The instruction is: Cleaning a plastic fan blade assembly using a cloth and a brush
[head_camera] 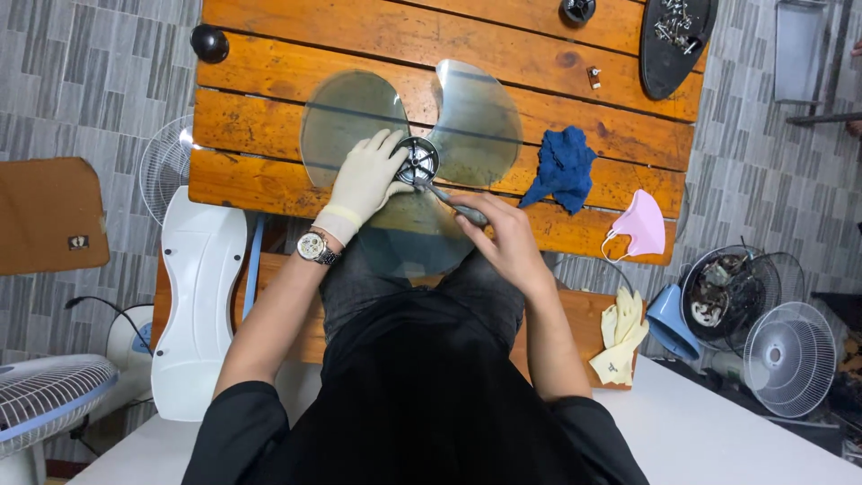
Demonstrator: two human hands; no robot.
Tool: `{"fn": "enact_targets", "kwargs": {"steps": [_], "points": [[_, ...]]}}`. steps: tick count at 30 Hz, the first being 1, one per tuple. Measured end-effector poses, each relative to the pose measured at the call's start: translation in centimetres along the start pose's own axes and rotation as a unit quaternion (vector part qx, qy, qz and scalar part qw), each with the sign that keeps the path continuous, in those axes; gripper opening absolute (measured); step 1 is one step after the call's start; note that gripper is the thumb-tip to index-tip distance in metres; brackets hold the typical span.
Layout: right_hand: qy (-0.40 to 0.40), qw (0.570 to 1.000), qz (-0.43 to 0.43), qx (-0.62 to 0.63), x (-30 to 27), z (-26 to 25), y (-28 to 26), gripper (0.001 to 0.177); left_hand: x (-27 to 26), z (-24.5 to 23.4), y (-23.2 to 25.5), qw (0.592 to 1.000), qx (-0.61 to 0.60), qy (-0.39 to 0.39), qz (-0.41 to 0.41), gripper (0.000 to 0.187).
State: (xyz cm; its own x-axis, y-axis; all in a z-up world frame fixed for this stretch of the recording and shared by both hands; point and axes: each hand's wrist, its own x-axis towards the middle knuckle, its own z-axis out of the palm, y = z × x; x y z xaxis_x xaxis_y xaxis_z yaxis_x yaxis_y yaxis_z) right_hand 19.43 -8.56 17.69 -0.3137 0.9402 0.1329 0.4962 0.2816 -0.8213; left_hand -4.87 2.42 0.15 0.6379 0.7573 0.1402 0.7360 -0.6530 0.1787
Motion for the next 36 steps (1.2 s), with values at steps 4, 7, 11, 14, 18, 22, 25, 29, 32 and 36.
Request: {"fn": "enact_targets", "kwargs": {"steps": [4,7,11,14,18,22,25,29,32,36], "points": [[0.022,1.000,-0.018,0.000,0.4,1.7,1.1,0.027,-0.3,0.4,0.5,1.000,-0.007,0.014,-0.022,0.071],[0.018,0.999,-0.031,-0.030,0.6,3.0,2.5,0.025,-0.7,1.2,0.8,0.997,-0.031,0.055,-0.032,0.075],[-0.008,0.993,-0.061,-0.098,1.1,3.8,2.1,0.024,-0.8,0.3,1.7,0.997,-0.017,0.058,-0.045,0.074],[-0.026,0.990,-0.063,-0.120,1.1,3.0,0.8,0.023,-0.7,-0.4,2.1,0.997,-0.022,0.053,-0.061,0.072],[-0.013,0.990,-0.055,-0.126,1.2,3.4,4.0,0.022,-0.7,-0.4,2.0,0.995,-0.040,0.064,-0.058,0.070],[-0.011,0.995,-0.050,-0.082,0.9,6.5,7.6,0.017,-0.6,-0.6,1.8,0.995,-0.056,0.063,-0.061,0.069],[-0.012,0.993,-0.057,-0.102,1.2,6.8,6.6,0.023,-0.5,-0.2,1.5,0.996,-0.053,0.058,-0.053,0.071],[0.022,0.995,-0.062,-0.074,1.5,5.2,5.7,0.017,-0.5,-0.6,1.4,0.994,-0.070,0.065,-0.046,0.072],[0.028,0.998,-0.058,-0.018,1.6,3.2,3.5,0.016,-0.3,-0.8,1.4,0.993,-0.083,0.073,-0.048,0.072],[0.037,0.997,-0.060,0.019,1.4,3.8,4.9,0.019,-0.3,-0.8,1.5,0.990,-0.102,0.075,-0.058,0.071]]}}
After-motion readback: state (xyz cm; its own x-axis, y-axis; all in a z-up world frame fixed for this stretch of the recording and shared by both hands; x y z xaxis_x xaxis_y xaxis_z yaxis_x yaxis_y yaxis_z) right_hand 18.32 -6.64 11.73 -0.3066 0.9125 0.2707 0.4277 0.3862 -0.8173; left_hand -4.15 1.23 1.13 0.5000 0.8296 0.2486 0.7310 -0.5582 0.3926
